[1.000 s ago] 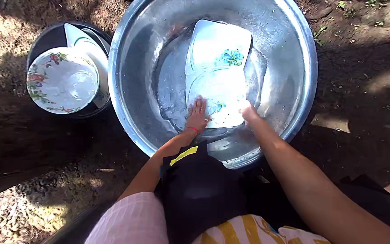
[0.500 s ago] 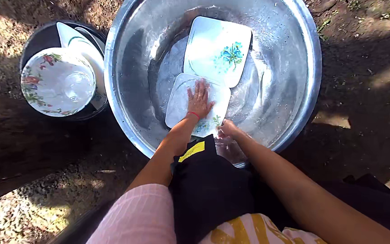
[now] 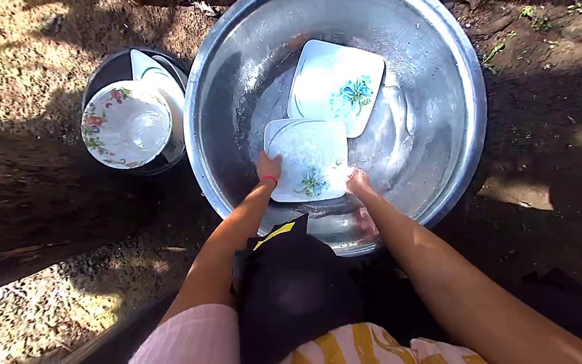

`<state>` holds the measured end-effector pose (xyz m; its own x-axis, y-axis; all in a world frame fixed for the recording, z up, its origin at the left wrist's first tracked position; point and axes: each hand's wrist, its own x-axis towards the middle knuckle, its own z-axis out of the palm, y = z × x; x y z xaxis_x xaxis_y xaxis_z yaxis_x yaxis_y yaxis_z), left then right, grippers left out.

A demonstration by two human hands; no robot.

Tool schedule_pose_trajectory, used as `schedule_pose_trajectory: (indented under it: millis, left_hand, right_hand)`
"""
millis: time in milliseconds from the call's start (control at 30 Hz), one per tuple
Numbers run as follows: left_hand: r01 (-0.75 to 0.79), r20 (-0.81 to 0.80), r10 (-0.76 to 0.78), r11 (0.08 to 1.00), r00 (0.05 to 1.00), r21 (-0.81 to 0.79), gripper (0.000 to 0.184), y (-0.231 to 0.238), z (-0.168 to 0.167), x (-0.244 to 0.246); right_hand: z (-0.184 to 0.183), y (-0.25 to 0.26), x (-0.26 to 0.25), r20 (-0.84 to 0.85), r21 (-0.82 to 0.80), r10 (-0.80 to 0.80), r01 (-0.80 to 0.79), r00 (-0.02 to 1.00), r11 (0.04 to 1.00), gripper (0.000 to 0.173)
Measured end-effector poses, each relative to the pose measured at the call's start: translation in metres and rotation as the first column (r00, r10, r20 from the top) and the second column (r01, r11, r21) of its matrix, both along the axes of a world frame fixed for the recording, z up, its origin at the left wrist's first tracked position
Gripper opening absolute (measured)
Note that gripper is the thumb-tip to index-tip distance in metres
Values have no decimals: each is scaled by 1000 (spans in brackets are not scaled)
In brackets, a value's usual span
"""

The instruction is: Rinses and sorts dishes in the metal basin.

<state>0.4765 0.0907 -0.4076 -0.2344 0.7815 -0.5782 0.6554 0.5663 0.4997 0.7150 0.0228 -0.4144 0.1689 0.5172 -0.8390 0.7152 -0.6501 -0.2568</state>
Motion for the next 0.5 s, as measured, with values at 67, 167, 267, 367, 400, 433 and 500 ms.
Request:
schedule_pose_trajectory:
  millis: [67, 167, 267, 367, 400, 433, 500]
  left_hand:
    - [-77, 91, 71, 995, 993, 68, 49, 2, 16, 1]
    - [-81, 241, -24, 904, 970, 420, 36, -6, 53, 6]
    - [-6, 240, -310, 603, 920, 798, 29, -22, 90, 13]
    - [101, 119, -590, 326, 798, 940, 26, -38, 98, 27]
    - [142, 66, -644, 266, 762, 954, 27, -41, 95, 34]
    - [190, 11, -691, 215, 723, 958, 29, -41, 90, 41]
    - [314, -93, -763, 149, 640, 937, 29, -37, 76, 45]
  right_hand:
    - [2, 11, 2, 20, 39, 4, -5, 1000, 999, 35]
    - [7, 33, 7, -150, 143, -238, 259, 960, 955, 37]
    - [65, 66, 13, -633, -7, -544, 698, 551, 716, 61]
    - [143, 78, 20, -954, -111, -284, 759, 100, 641, 86]
    - [160, 76, 18, -973, -57, -209, 766, 102, 640, 77]
    - [171, 74, 17, -967, 31, -181, 784, 181, 620, 56]
    - [173, 72, 21, -898, 145, -271, 815, 346, 561, 26]
